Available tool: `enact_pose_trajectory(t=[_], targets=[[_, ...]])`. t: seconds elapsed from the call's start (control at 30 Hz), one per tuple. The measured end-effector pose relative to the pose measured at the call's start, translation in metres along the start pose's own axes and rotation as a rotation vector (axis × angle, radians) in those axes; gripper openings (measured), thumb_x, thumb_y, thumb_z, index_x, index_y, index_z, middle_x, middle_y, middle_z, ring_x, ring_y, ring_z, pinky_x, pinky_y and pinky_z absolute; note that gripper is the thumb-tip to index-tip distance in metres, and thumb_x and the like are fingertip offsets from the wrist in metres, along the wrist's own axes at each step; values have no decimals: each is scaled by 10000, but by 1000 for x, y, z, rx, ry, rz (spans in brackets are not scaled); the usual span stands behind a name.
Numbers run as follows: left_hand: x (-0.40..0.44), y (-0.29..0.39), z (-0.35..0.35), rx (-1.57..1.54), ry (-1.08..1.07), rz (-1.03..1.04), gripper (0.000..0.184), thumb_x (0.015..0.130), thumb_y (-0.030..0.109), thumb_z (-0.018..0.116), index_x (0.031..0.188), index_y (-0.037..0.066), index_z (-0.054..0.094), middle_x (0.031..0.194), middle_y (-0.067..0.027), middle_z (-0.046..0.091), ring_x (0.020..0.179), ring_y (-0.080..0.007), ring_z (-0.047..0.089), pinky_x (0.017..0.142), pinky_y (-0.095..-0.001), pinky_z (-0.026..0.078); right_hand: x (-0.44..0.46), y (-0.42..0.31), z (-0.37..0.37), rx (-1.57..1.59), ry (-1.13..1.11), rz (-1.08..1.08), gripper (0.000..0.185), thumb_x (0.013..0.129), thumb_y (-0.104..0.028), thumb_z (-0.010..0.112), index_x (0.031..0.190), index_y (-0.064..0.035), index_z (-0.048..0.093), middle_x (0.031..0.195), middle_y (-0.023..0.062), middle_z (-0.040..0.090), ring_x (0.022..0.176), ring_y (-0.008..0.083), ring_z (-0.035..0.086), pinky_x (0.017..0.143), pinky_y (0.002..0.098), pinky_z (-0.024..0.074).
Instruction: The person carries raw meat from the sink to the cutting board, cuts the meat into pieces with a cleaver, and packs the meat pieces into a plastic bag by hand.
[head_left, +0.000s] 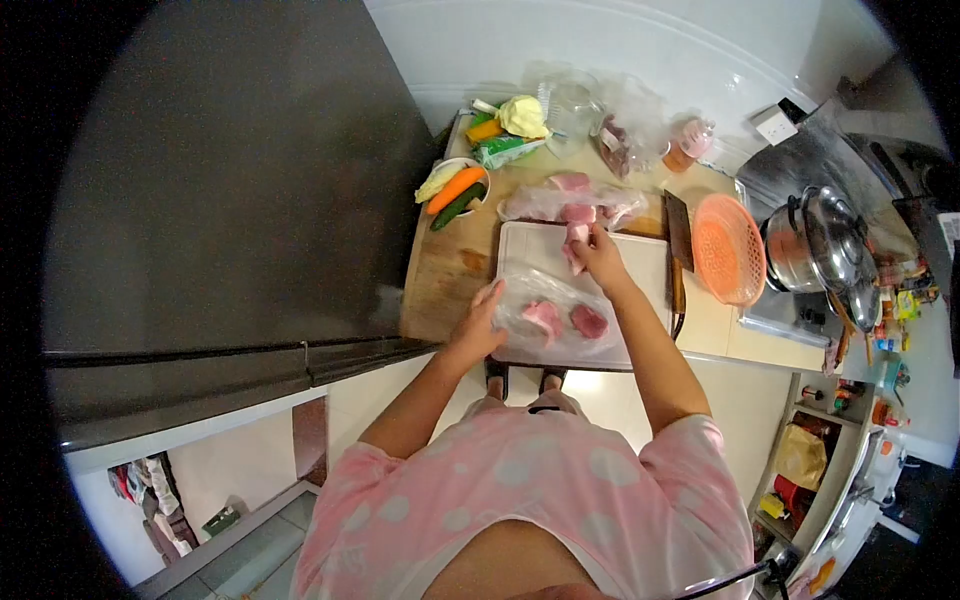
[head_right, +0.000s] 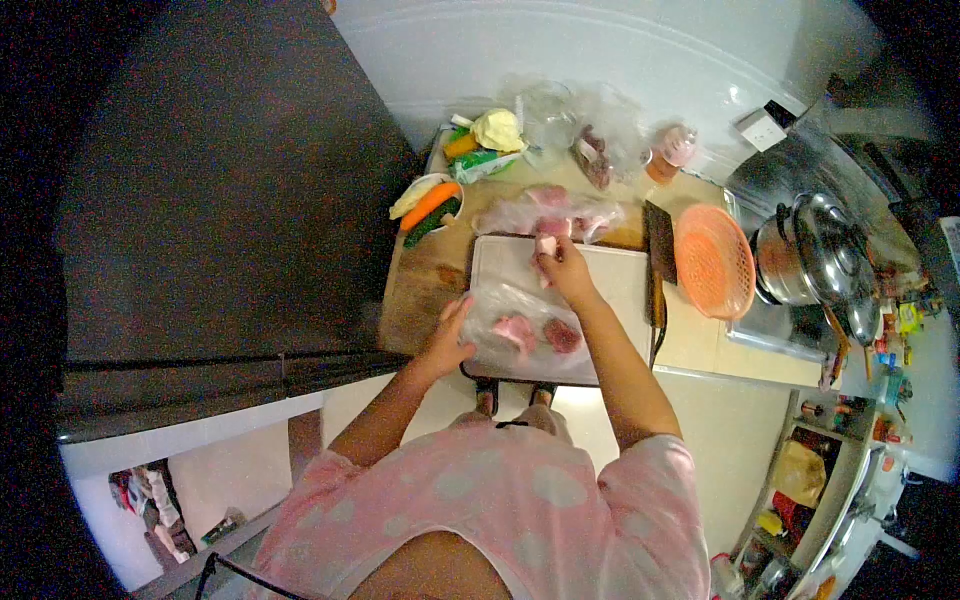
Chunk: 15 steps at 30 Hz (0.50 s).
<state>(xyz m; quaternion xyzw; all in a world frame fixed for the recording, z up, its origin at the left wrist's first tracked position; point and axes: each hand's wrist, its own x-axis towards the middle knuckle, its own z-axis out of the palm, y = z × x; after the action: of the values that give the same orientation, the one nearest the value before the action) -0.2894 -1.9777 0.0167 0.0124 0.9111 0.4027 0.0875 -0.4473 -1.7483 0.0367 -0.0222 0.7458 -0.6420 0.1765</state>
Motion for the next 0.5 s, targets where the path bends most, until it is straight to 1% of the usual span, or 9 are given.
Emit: enact_pose_trajectory(t=[0.03, 0.1, 0.17, 0.23, 0.27, 0.37, 0.4, 0.5], targets=[[0, -1, 2, 21, 22, 34, 826, 694, 142, 659, 1430, 126, 285, 1411, -158, 346, 1260, -373, 382, 1011, -401, 372, -14, 1, -1, 61, -107, 81, 312, 850, -124, 567, 1154, -74, 518, 892, 98, 640, 690, 192, 633, 537, 322, 522], [3, -2, 2, 79, -4, -18, 851, 682, 128, 661, 1436, 134, 268, 1417, -160, 334, 1259, -373, 382, 1016, -406, 368, -36, 1, -1, 184, -316, 229, 340, 843, -118, 576, 1173, -71, 506, 906, 86, 642, 668, 204, 632, 526, 331, 530], [6, 3, -2, 125, -28, -57, 862, 679, 114, 658, 1440, 138, 254, 1418, -162, 324, 1252, -373, 388, 1013, -406, 372, -62, -9, 16, 295, -452, 415, 380, 846, -95, 602, 1186, 19, 477, 948, 113, 634, 772, 179, 642, 559, 315, 560], [5, 16, -12, 160, -54, -90, 859, 687, 100, 650, 1442, 137, 243, 1414, -164, 318, 1241, -374, 400, 1003, -404, 383, -73, -18, 50, -3, -396, 430, 375, 851, -76, 592, 1200, 11, 487, 968, 110, 640, 777, 193, 647, 580, 322, 571], [5, 16, -14, 124, -53, -70, 858, 686, 87, 651, 1441, 135, 245, 1404, -165, 323, 1232, -374, 409, 993, -401, 391, -77, -20, 61, -150, -369, 436, 373, 854, -67, 587, 1207, 7, 491, 978, 109, 643, 780, 199, 649, 590, 325, 576], [3, 13, -20, 56, -39, -11, 852, 683, 51, 654, 1433, 128, 258, 1370, -167, 341, 1203, -376, 435, 964, -395, 415, -68, 59, 89, -419, -430, -134, 347, 850, -49, 581, 1193, -20, 535, 997, 114, 650, 770, 205, 653, 574, 330, 572], [3, 12, -20, 54, -28, 10, 848, 680, 41, 657, 1429, 123, 267, 1357, -166, 349, 1192, -377, 444, 955, -395, 421, -78, 41, 90, -410, -358, -184, 354, 807, -29, 593, 1160, -63, 581, 950, 107, 653, 787, 252, 649, 621, 371, 561], [4, 6, -19, 20, -3, 64, 840, 668, 17, 667, 1414, 110, 293, 1330, -166, 367, 1171, -382, 457, 945, -400, 427, -76, 45, 73, -745, -303, -412, 402, 736, -30, 621, 1131, -100, 612, 1034, 114, 616, 907, 304, 610, 749, 409, 527]])
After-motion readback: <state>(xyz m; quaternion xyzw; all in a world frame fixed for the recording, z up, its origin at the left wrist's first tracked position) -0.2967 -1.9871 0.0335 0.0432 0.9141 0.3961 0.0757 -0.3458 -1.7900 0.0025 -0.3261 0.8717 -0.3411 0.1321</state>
